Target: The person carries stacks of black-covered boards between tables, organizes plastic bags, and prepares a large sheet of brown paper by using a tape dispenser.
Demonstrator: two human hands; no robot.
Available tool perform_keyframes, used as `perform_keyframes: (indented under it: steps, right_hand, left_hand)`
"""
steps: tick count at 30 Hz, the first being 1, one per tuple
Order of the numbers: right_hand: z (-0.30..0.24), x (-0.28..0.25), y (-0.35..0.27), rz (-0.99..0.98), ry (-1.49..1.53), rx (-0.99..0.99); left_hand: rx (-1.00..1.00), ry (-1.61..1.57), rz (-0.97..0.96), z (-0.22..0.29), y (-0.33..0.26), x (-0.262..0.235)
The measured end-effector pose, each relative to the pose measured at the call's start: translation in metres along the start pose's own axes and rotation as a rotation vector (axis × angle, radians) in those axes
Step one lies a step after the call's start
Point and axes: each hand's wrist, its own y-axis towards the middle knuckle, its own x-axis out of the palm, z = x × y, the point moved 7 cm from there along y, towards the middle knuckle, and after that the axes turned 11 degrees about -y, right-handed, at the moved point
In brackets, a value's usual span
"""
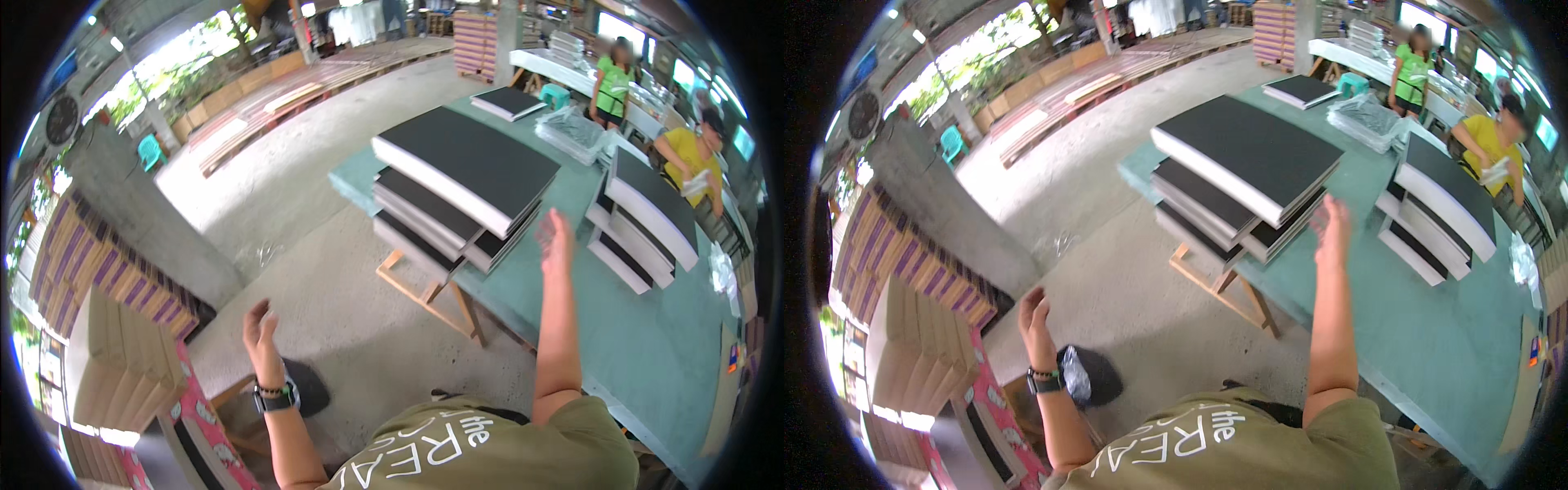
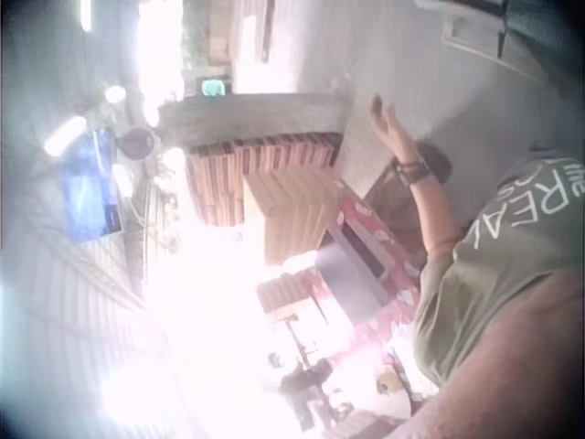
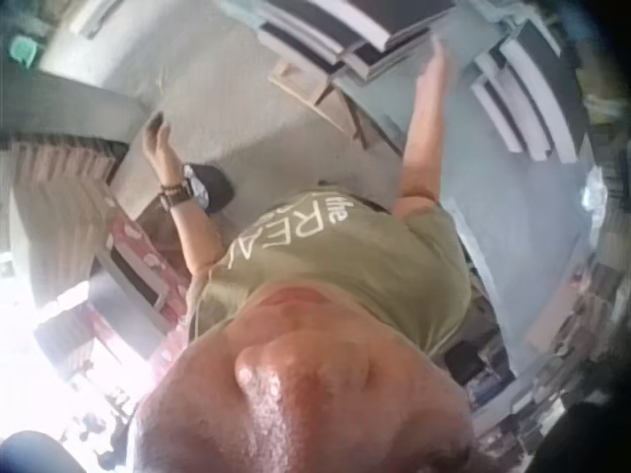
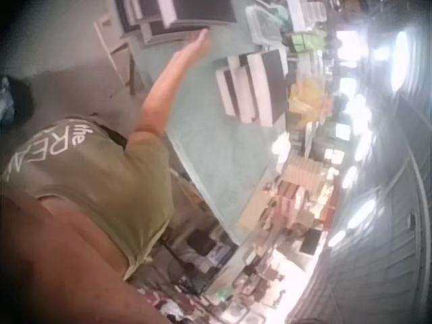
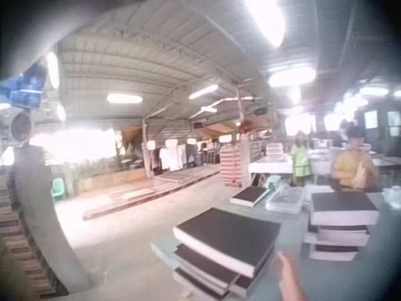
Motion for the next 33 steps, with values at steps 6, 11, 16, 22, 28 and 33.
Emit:
perform_keyframes:
  steps: [6, 11, 16, 22, 28, 33]
  right_hand:
    - [0.057, 0.054, 0.055, -0.246, 0.260, 0.288]
    - [0.048, 0.036, 0.036, -0.204, 0.204, 0.262]
    - [0.019, -0.014, -0.021, -0.221, 0.180, 0.313]
    - [0.022, -0.101, -0.003, -0.252, 0.243, 0.430]
    - [0.011, -0.110, 0.009, -0.228, 0.313, 0.371]
    - [0.012, -0.117, 0.003, -0.226, 0.254, 0.242]
  left_hand:
    - [-0.119, 0.019, -0.405, -0.034, 0.083, 0.203]
    - [0.115, 0.169, -0.428, -0.032, 0.116, 0.293]
    - [0.260, 0.471, -0.519, -0.015, 0.177, 0.331]
    - [-0.550, 0.365, -0.978, -0.096, 0.150, 0.391]
    - [-0.721, 0.070, -0.922, -0.063, 0.096, 0.403]
    - [-0.783, -0.004, -0.914, -0.061, 0.090, 0.387]
